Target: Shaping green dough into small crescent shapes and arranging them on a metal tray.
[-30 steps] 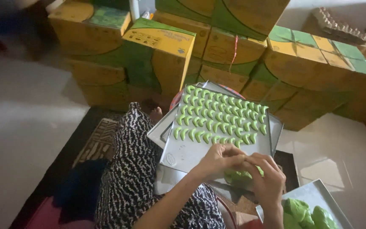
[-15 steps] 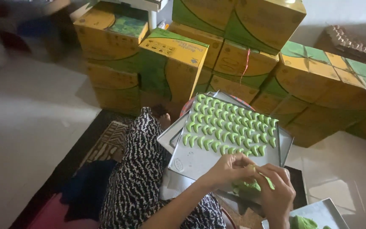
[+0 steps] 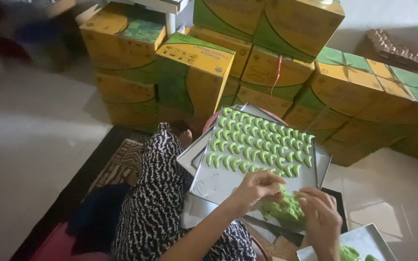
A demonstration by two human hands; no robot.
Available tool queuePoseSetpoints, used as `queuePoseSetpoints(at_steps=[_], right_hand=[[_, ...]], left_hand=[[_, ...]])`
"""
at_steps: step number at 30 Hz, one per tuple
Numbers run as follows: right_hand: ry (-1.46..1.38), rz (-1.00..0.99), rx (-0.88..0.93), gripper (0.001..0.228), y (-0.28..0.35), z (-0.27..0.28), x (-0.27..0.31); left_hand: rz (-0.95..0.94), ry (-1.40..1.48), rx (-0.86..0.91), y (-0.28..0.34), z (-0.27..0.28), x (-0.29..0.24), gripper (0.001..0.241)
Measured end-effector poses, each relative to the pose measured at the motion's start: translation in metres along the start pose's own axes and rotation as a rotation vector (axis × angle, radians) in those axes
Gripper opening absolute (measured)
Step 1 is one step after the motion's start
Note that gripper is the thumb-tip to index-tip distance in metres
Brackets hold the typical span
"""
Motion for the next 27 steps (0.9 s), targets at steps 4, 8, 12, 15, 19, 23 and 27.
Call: queuePoseSetpoints(at_steps=[4,8,12,15,19,23,27], right_hand=[[0.219,0.005,0.091,0.014,0.007,-0.017,-0.03],[0.249,-0.159,0.157,0.015,0.008,-0.027,-0.03],[0.312,-0.107,0.18,0.017,0.007,-0.027,-0.023],[0.154,0.012,-0.013,0.022,0.004,-0.008,0.004],[0.075,0.072,-0.066,0.052,0.002,-0.007,0.022],[0.092,0.222,-0.077,0.04,0.002,-0.022,0.035],[0.12,0.177,-0.192,0.027,-0.001,-0.012,0.044]], left_hand=[[0.047,-0.022,0.0,-0.003,-0.005,0.004,0.029],[0.043,-0.063,-0.048,-0.002,0.0,0.005,0.017],[0.046,-0.098,-0.099,-0.002,0.003,0.002,0.011],[0.024,-0.113,-0.097,-0.002,0.006,0.009,0.008],[0.068,-0.137,-0.169,0.0,0.003,0.006,0.019],[0.08,-0.329,-0.194,0.007,-0.001,-0.005,0.024],[0.112,-0.21,-0.021,0.006,-0.013,0.005,0.032]])
Point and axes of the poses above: each hand's wrist, its own y-axis away from the middle knuckle, its own z-axis out of the back of the hand, x = y × z, the point moved 10 cm from there along -y, towards the middle knuckle, and after that the axes turned 3 degrees about -x, right-handed, at the moved point
